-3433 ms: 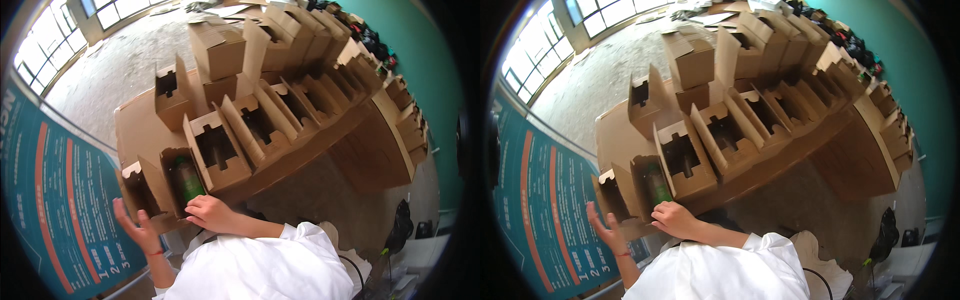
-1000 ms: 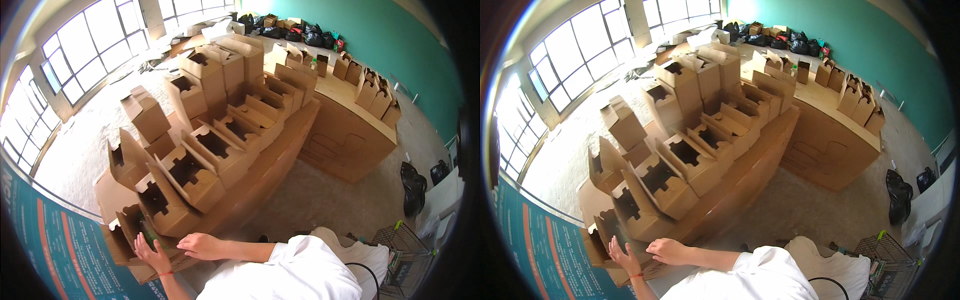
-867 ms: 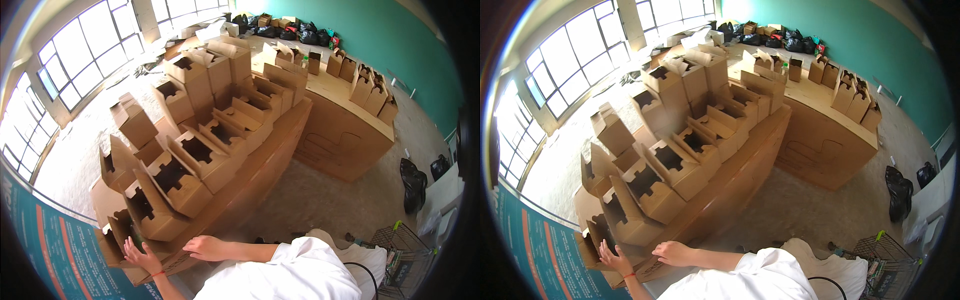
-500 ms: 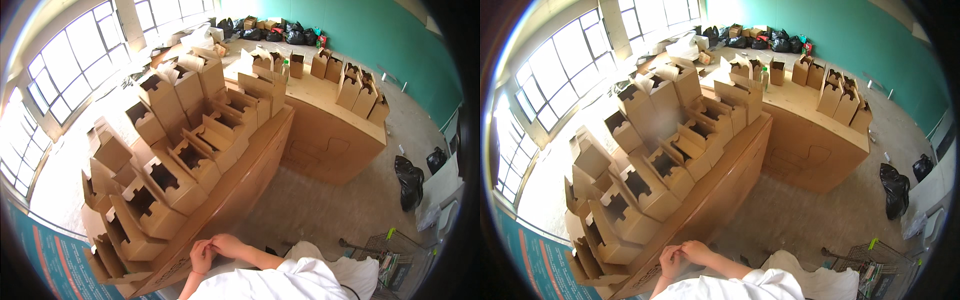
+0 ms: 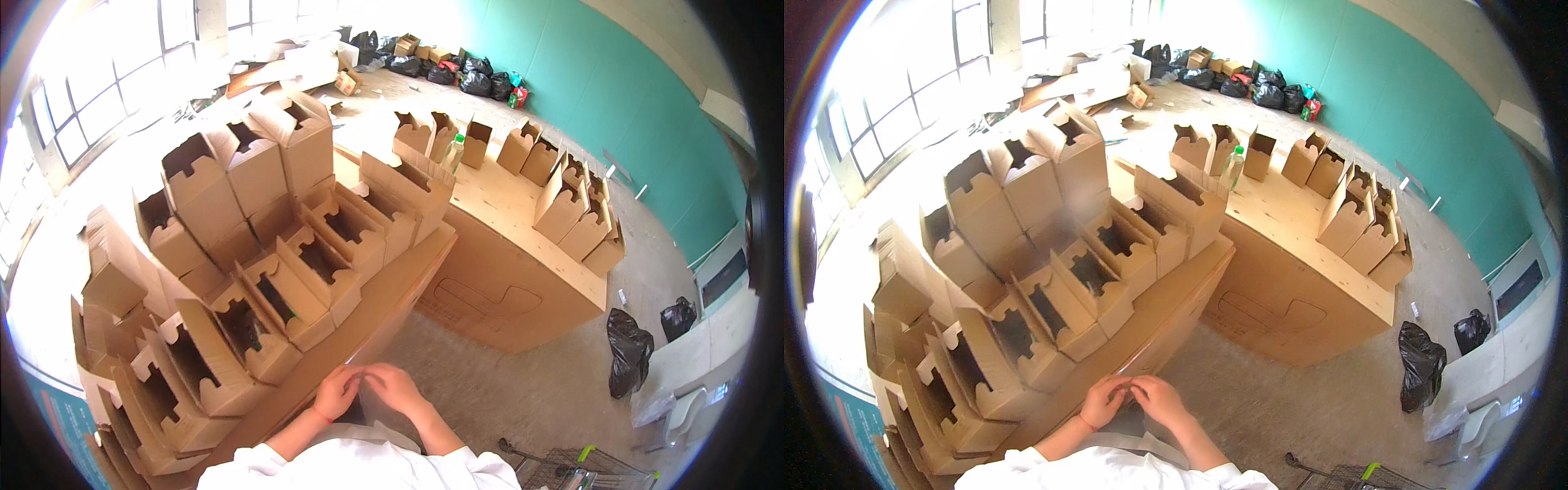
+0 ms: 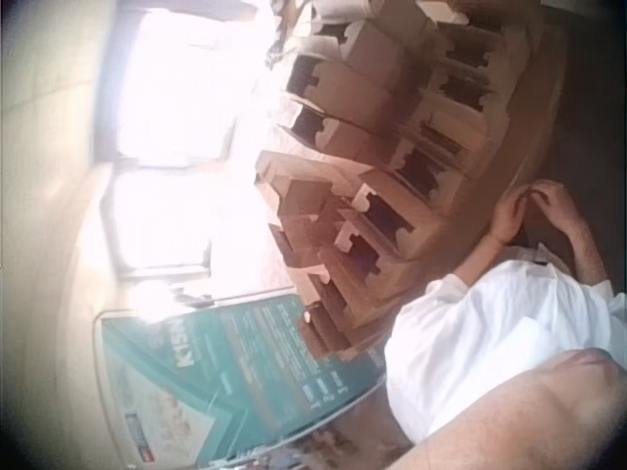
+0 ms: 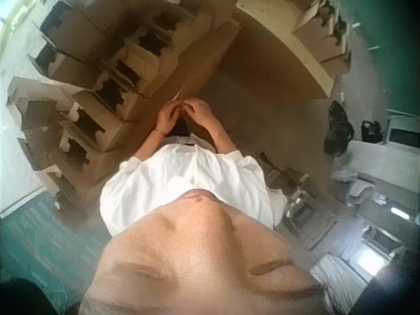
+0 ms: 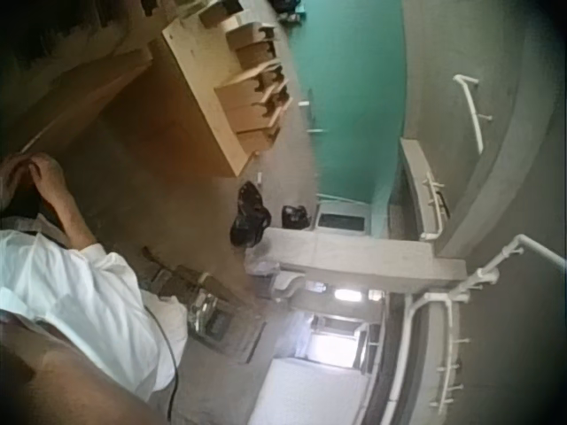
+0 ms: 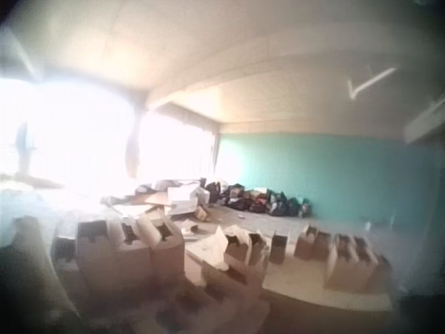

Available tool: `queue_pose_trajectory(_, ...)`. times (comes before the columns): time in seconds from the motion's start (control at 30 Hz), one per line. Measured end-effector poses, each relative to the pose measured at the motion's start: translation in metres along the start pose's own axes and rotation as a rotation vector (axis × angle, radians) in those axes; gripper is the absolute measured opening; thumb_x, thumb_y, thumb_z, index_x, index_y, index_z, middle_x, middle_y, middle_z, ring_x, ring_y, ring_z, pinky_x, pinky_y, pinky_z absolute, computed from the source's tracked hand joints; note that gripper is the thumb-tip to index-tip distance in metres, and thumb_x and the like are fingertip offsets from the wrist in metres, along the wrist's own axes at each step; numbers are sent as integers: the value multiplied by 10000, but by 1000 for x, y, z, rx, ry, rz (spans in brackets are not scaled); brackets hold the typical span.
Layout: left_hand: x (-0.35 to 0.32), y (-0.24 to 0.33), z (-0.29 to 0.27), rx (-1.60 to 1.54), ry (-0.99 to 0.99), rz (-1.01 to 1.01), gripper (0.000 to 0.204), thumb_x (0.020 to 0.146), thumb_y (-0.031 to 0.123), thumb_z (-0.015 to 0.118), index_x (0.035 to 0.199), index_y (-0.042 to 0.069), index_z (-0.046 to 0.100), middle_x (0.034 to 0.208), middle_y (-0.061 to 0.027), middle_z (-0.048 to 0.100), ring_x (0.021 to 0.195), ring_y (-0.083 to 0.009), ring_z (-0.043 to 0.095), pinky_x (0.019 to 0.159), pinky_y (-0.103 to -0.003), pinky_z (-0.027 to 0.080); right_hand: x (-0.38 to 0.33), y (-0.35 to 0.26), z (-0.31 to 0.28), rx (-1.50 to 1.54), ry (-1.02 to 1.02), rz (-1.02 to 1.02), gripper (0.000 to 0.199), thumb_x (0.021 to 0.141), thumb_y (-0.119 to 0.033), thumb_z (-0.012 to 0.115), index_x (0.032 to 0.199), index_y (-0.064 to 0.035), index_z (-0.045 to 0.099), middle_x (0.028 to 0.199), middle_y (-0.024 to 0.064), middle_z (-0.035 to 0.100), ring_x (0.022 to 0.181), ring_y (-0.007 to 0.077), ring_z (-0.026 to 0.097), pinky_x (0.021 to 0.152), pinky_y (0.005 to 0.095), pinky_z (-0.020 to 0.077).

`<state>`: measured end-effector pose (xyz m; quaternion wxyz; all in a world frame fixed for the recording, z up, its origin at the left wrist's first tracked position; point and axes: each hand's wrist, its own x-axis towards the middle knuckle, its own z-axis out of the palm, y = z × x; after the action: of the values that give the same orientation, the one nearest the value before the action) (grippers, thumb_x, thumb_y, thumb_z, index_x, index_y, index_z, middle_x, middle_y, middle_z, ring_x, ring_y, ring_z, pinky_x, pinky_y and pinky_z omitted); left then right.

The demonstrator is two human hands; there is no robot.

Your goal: The person places water bottles into cardboard boxes. They insert bottles one by one into the boxes on a table and then move the filled boxes to an adjacent table.

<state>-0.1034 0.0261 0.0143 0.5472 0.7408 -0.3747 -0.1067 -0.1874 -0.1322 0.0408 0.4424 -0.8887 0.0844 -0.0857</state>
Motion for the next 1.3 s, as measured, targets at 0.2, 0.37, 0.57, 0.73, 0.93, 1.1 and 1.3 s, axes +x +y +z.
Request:
queue_pose_trajectory(0.2, 91, 3, 38, -1, -60, -10, 437, 834, 33, 609, 1264, 65, 537, 1147, -167, 573, 975, -311, 614, 837, -358, 506, 22, 46, -77, 60, 275, 145, 231, 876, -143, 621, 1065, -17, 665, 1032, 173, 676, 932, 307, 663, 828, 355, 511)
queue_pose_trajectory(0.37, 203, 35, 70, 268, 122, 201, 626, 815, 41, 632, 1393, 39, 391, 1357, -226, 418, 1234, -382, 463, 1013, -421, 413, 49, 119, -118, 201, 298, 219, 205, 885, -119, 612, 1047, -11, 677, 994, 157, 690, 910, 262, 671, 814, 330, 515)
queue_pose_trajectory(0.57, 328, 50, 129, 352, 506, 101, 768, 838, 70, 620, 1470, -8, 191, 1502, -253, 196, 1385, -416, 226, 1138, -460, 214, 118, 152, -208, 187, 215, -3, 189, 891, -77, 603, 1048, 2, 674, 994, 133, 691, 909, 199, 667, 802, 293, 520)
queue_pose_trajectory(0.73, 383, 29, 150, 368, 591, 7, 735, 882, 86, 549, 1477, -32, 134, 1513, -252, 178, 1410, -393, 178, 1157, -440, 178, 166, 193, -258, 220, 235, -138, 235, 881, -77, 600, 1096, 5, 646, 1058, 151, 661, 922, 241, 659, 818, 318, 518)
queue_pose_trajectory(0.93, 406, 24, 140, 400, 697, -71, 644, 878, 65, 492, 1458, -34, 229, 1507, -234, 217, 1398, -373, 236, 1146, -431, 217, 224, 210, -272, 215, 281, -143, 372, 876, -78, 598, 1237, 1, 556, 1161, 160, 609, 978, 239, 629, 831, 331, 514)
queue_pose_trajectory(1.1, 403, 16, 142, 435, 713, -110, 643, 837, 17, 445, 1442, -56, 241, 1466, -249, 285, 1383, -382, 258, 1144, -433, 222, 270, 193, -274, 279, 319, -73, 529, 868, -114, 612, 1359, -21, 439, 1288, 188, 535, 1079, 293, 588, 897, 378, 483)
queue_pose_trajectory(1.3, 402, 14, 143, 357, 738, -93, 642, 835, 18, 453, 1431, -85, 238, 1450, -260, 293, 1377, -384, 268, 1148, -431, 216, 329, 200, -272, 372, 229, -43, 725, 891, -363, 660, 1450, -47, 324, 1394, 199, 453, 1284, 284, 449, 1017, 411, 394)
